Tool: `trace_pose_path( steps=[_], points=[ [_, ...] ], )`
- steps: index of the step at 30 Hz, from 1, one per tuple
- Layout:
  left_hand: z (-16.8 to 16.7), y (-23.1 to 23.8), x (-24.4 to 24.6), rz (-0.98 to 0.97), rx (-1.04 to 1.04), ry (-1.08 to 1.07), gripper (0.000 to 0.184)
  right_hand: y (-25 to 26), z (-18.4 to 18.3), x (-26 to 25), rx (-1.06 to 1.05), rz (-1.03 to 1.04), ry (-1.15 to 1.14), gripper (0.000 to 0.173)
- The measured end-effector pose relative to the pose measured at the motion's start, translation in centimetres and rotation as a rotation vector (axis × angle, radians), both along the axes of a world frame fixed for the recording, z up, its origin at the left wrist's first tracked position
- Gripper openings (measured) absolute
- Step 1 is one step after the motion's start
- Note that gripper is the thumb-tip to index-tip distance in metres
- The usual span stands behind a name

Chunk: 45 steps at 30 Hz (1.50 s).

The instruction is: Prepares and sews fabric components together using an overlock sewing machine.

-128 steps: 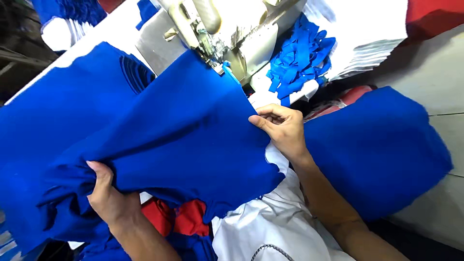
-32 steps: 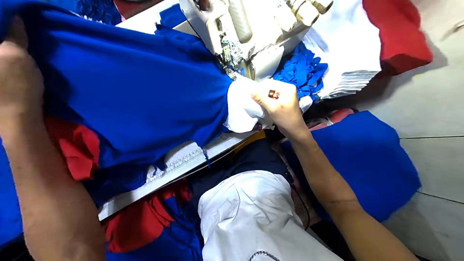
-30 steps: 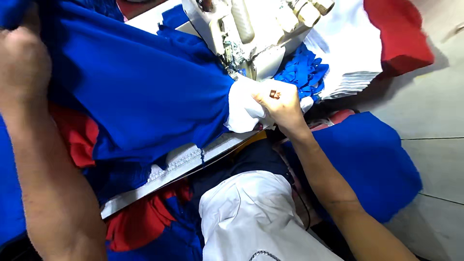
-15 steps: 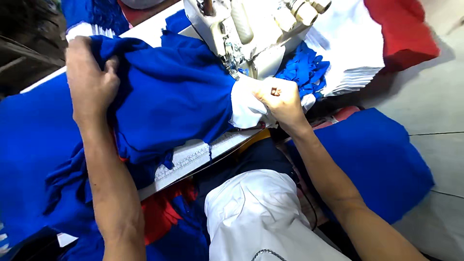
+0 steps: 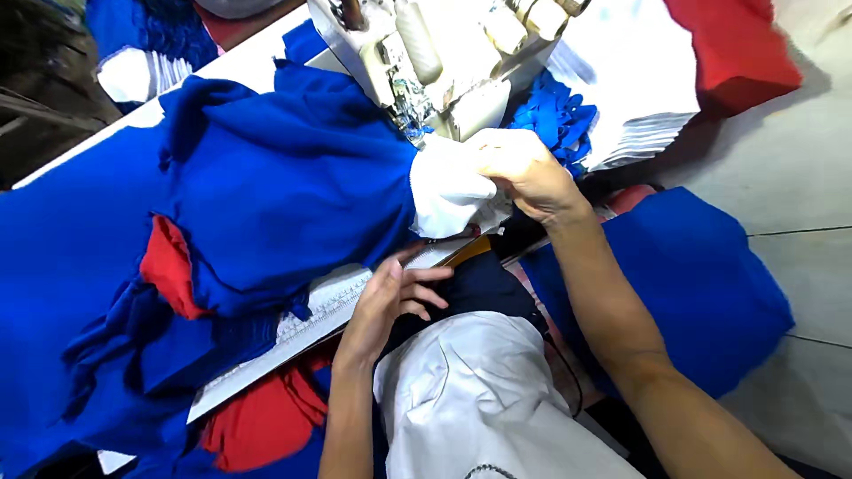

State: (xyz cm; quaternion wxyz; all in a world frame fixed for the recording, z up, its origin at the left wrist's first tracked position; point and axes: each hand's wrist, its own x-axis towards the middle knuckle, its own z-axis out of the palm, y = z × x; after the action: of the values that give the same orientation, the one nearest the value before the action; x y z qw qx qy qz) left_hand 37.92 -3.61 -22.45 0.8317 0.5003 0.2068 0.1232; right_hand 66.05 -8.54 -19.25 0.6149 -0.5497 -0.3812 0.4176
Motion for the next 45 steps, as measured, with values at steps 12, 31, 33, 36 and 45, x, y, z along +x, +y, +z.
trace_pose_path(
  steps=[12,31,33,36,45],
  points=[
    [4.8,7.3,0.3,0.886,0.981,0.154,0.004,-1.3,-0.1,-9.9,0.082,-0.417,-0.177,0.032],
    [6.5,0.8,6.0,0.483,1.756,0.359,0.053,-0.8,1.1,-7.7,0.143,-0.279,-0.158,0.026],
    [5.1,1.2,7.0,0.52,1.804,0.334,0.035,-0.9,1.3,-7.7,0.139,-0.282,-0.163,0.024],
    [5.2,2.3,6.7,0.581,1.74,0.278,0.022,-1.4,1.4,-7.1,0.12,-0.291,-0.185,0.014],
    [6.2,3.4,6.5,0.56,1.387,0.236,0.015,1.5,1.2,-5.1,-0.004,-0.381,-0.627,0.02]
  ],
)
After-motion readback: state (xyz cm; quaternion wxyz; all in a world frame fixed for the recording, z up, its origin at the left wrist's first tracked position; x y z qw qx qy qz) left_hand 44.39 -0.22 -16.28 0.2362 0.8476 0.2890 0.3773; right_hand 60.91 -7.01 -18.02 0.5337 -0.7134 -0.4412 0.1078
